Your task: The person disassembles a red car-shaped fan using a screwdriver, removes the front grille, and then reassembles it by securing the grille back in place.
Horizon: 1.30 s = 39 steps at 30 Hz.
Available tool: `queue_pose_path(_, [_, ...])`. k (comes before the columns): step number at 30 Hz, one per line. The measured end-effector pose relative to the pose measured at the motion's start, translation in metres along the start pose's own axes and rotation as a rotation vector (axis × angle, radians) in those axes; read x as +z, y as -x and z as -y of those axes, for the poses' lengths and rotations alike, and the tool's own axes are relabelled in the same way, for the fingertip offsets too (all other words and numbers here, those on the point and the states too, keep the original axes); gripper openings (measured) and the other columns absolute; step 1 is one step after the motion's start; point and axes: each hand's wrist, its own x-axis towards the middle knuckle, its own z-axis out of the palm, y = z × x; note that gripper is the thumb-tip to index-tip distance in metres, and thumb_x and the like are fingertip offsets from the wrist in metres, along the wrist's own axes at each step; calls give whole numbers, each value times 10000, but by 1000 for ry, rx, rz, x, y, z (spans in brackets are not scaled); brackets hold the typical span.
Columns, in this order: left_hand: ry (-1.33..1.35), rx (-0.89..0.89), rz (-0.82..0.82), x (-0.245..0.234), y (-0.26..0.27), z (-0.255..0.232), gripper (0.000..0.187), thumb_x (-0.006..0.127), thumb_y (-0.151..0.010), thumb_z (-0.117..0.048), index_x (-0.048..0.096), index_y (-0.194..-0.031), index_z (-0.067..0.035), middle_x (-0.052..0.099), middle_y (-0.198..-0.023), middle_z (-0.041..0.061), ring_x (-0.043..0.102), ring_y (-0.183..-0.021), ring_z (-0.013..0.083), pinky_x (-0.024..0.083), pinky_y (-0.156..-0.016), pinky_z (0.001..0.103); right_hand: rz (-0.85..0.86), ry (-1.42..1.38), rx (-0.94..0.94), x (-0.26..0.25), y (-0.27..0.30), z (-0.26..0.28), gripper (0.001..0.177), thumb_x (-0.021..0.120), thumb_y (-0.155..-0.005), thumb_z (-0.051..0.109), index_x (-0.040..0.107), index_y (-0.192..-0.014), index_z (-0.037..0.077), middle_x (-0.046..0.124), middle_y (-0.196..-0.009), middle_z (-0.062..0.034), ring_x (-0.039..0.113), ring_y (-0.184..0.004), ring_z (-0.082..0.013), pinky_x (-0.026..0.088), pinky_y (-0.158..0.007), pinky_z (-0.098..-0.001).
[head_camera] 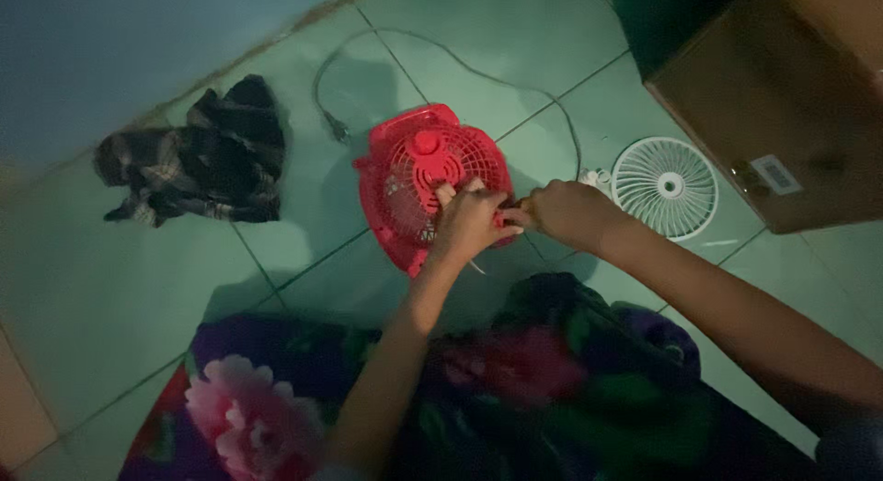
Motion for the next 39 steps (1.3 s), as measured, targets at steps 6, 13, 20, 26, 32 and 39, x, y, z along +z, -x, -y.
queue_pose_path(6, [-6, -58, -22, 17, 9, -13, 459, 856, -777, -439, 730, -1016, -69, 726, -833, 81, 599, -1075, 281, 363, -944, 530, 47, -131, -134, 3, -10, -7, 391, 541, -1011, 371, 565, -1209, 35, 726, -971, -172, 724, -901, -314, 586, -775, -456])
queue_pose_path(13, [123, 218, 109, 26, 11, 26, 409, 818, -856, -434, 728, -905, -38, 651, -1172, 158, 537, -1125, 350, 349, -900, 512, 68, 96, -207, 2, -8, 8, 264, 608, -960, 76, 581, -1222, 86, 709, -1024, -137, 733, -879, -251, 610, -755, -407])
queue_pose_path(20, [130, -13, 222, 5, 10, 10, 339, 753, -917, -433, 732, -877, -97, 691, -943, 42, 615, -986, 219, 303, -955, 466, -177, 741, -502, 19, -15, -11, 350, 691, -831, 83, 605, -1162, 6, 699, -1026, -108, 714, -877, -196, 597, -757, -317])
queue_pose_path(26, [-8, 7, 2, 0, 12, -7, 409, 834, -775, -468, 746, -903, -89, 698, -971, 52, 599, -1048, 261, 306, -896, 538, -337, 425, -473, 10, 5, -12, 384, 708, -888, 84, 595, -1252, 36, 698, -1057, -113, 753, -817, -188, 635, -682, -326])
queue_pose_path(32, [-12, 19, -149, 21, 14, -5, 416, 845, -766, -459, 766, -942, -91, 714, -984, 63, 604, -1104, 282, 346, -926, 569, -130, 50, 57, -25, 22, 17, 540, 589, -980, 605, 703, -1126, 97, 707, -1029, -107, 740, -897, -274, 614, -774, -397])
queue_pose_path(39, [-115, -194, -97, 30, 14, -20, 382, 817, -848, -463, 746, -865, -88, 708, -978, 62, 598, -1115, 253, 348, -933, 536, -288, 10, -251, 2, -4, 9, 284, 564, -978, 310, 699, -1084, 84, 675, -953, -147, 708, -883, -308, 604, -717, -442])
